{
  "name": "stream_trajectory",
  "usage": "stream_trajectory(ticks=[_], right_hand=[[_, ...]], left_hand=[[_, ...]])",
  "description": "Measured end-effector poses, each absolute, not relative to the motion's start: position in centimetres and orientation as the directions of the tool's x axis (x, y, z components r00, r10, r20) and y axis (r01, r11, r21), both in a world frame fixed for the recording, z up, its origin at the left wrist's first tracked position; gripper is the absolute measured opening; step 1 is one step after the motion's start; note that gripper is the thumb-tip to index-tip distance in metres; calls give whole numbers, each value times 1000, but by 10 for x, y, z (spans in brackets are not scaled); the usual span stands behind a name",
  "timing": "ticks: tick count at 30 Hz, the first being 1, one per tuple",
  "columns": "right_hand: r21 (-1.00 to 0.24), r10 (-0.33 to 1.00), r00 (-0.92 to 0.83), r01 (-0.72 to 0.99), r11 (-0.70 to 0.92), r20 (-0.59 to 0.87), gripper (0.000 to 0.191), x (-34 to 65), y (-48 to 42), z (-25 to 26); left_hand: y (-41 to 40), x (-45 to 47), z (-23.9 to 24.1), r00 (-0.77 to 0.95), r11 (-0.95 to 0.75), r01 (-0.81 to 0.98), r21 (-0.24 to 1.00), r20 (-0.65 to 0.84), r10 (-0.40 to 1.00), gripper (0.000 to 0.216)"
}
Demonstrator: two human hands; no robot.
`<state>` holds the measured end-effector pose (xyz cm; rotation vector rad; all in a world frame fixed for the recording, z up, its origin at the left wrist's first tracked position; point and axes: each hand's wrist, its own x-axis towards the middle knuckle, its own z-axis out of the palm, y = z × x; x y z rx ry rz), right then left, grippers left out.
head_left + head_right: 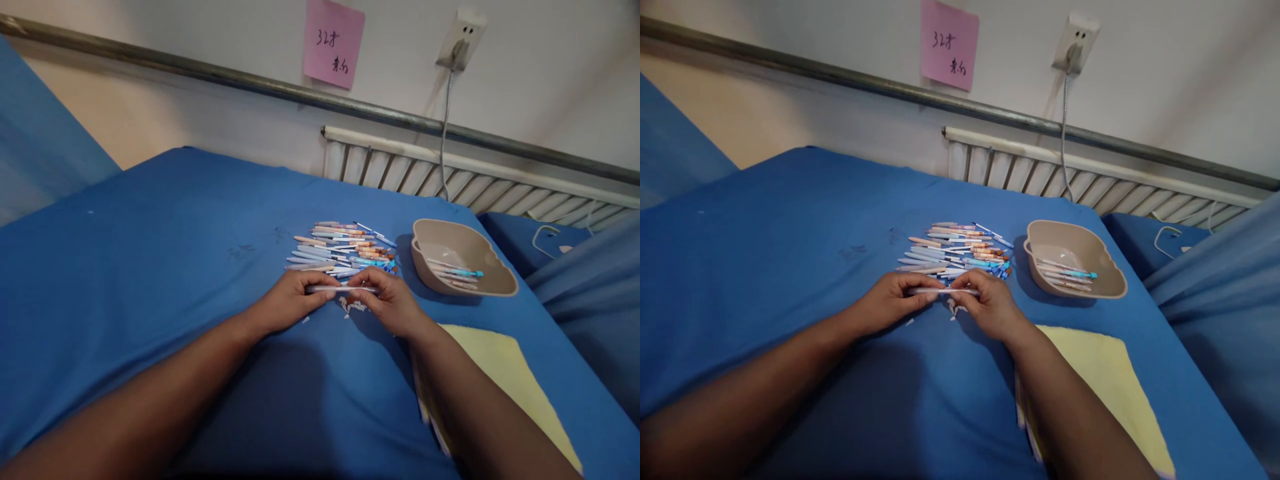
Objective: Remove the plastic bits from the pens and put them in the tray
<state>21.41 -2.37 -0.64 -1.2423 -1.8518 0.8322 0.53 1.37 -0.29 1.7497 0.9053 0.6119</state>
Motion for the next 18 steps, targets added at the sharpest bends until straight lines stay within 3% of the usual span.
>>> stream_trajectory(ticks=[7, 13, 18], right_hand=[[-770, 907, -288, 483, 416, 309, 6, 214, -24, -7], [-746, 880, -306, 469, 472, 364, 8, 213, -27, -6], [-733, 874, -306, 478, 484, 377, 8, 210, -28, -5]], left_hand=[[13, 5, 4, 485, -119, 307, 944, -48, 873, 23], [12, 5, 7, 506, -61, 237, 970, -70, 859, 21], [11, 4, 7, 501, -132, 247, 960, -10, 865, 19]])
